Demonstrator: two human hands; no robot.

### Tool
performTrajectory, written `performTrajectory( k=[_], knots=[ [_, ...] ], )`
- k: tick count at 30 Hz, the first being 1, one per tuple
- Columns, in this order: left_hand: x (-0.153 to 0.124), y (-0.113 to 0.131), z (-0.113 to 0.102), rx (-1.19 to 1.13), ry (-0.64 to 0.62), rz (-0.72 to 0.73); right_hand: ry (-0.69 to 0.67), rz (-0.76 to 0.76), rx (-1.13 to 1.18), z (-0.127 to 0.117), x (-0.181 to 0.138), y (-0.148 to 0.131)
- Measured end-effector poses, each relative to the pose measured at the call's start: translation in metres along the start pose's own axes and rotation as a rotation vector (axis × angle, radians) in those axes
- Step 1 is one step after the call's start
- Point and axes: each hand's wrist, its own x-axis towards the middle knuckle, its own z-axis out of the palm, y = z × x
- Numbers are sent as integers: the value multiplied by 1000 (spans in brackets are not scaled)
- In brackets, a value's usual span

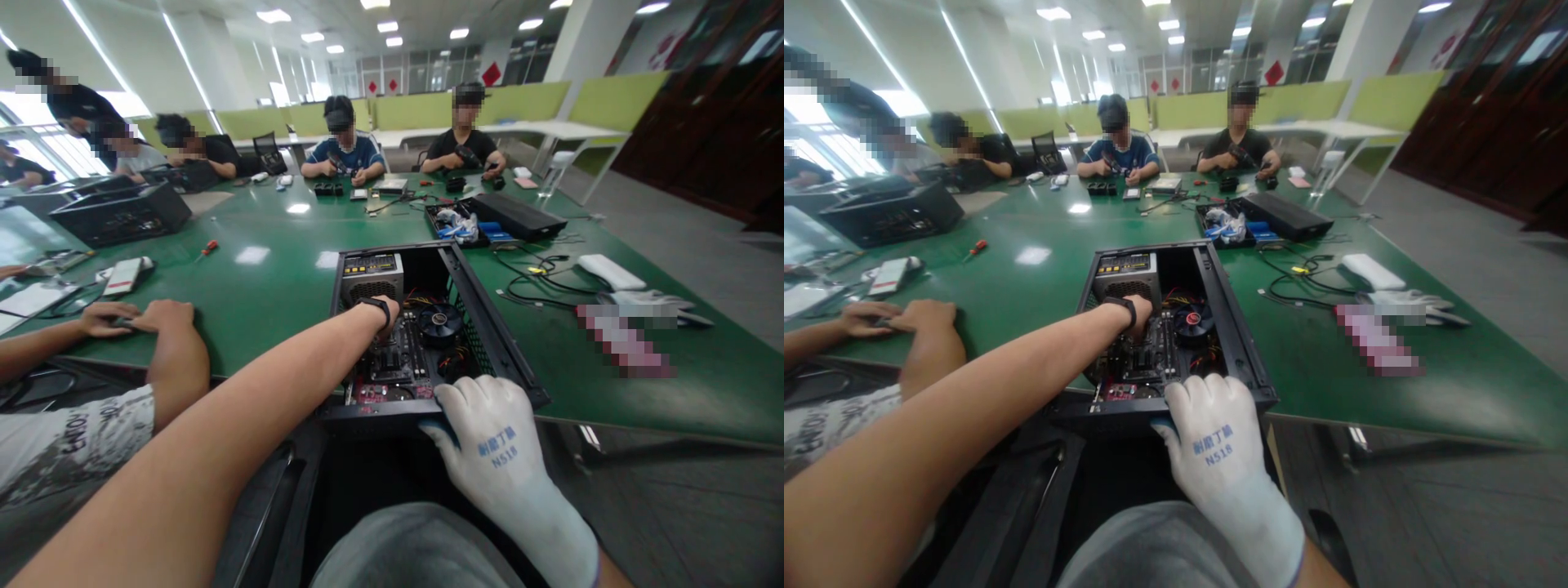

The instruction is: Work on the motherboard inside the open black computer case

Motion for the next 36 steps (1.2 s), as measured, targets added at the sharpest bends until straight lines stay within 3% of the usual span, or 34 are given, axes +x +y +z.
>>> performTrajectory(
  k=[36],
  knots=[
    [8, -1, 2, -8, 22, 5, 1, -21, -29, 1, -1, 2]
  ],
)
